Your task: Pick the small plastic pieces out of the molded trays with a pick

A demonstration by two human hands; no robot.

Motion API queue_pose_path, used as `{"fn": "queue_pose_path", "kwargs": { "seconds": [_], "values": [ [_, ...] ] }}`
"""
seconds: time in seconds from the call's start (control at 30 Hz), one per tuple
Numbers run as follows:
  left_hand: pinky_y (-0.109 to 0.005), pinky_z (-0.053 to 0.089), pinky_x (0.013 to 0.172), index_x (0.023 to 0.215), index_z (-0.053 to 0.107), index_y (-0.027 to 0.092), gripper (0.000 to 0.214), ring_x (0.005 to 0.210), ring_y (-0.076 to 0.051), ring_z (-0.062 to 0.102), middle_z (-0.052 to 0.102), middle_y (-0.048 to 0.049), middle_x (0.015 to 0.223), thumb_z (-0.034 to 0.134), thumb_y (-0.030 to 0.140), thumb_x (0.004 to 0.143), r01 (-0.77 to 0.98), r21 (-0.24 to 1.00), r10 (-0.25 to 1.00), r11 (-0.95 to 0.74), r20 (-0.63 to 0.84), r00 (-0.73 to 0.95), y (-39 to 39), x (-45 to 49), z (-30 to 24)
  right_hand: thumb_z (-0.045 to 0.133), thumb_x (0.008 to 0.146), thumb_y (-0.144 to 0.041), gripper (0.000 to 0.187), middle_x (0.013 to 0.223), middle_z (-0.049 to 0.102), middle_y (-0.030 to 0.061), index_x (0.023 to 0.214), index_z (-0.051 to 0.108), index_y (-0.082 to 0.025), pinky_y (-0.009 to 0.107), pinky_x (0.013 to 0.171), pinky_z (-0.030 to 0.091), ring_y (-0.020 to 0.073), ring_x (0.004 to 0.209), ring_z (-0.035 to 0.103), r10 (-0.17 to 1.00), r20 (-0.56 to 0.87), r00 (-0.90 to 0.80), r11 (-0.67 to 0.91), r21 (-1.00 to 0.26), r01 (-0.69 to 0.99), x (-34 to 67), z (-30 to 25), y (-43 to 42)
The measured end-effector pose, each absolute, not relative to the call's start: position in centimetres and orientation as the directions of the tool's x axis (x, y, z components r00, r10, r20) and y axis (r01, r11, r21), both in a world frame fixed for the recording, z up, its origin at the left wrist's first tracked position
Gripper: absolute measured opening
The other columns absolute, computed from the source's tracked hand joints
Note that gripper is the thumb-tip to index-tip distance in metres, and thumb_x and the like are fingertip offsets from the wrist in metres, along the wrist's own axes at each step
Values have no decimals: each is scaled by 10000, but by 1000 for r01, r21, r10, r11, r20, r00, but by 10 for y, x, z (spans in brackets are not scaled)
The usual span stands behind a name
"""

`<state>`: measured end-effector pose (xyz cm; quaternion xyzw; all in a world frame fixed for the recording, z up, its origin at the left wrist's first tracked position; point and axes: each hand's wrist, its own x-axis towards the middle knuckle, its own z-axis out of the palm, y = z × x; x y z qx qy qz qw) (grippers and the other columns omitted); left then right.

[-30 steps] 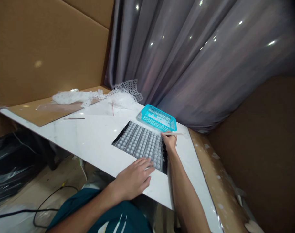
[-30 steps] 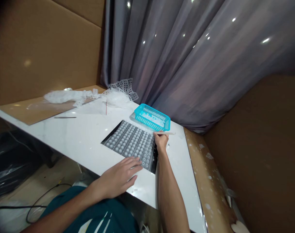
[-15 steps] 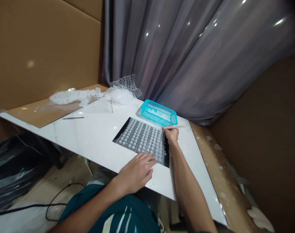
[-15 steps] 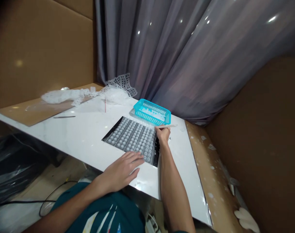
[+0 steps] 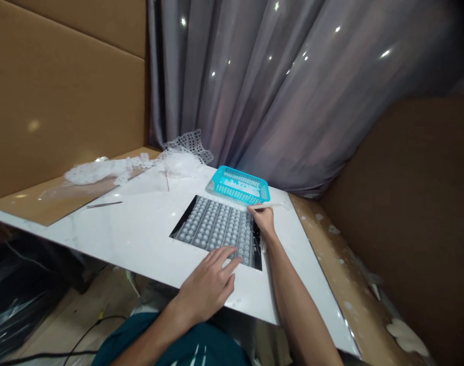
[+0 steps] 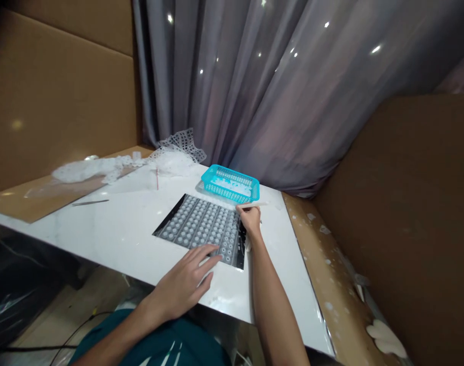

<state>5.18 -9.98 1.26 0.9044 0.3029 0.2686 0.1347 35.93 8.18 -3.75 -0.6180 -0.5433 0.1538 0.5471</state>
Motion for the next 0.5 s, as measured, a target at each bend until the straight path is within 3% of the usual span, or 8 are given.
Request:
{"fn": "queue_pose_path", "kwargs": {
  "seconds": [0.2, 0.5],
  "values": [
    [-576, 396, 1270, 1598, 434, 271, 565, 1580, -316, 379, 426, -117, 1682, 502, 187, 1043, 521, 394, 652, -757, 424, 628, -96, 54, 6, 808, 705, -386, 197, 777, 802, 61, 777, 770, -207, 344, 727, 556, 269, 762, 726, 869, 392, 302, 185, -823, 537, 358, -35, 83],
    [-554, 353, 1306, 1503, 547, 213, 443, 1563, -299, 425, 511, -136, 1629, 512, 222, 1061, 531, 355, 638, -770, 392, 663, -94, 55, -3, 839, 716, -379, 195, 928, 840, 99, 809, 811, -210, 372, 790, 585, 280, 853, 763, 912, 356, 203, 222, -847, 484, 365, -29, 74]
  ]
}}
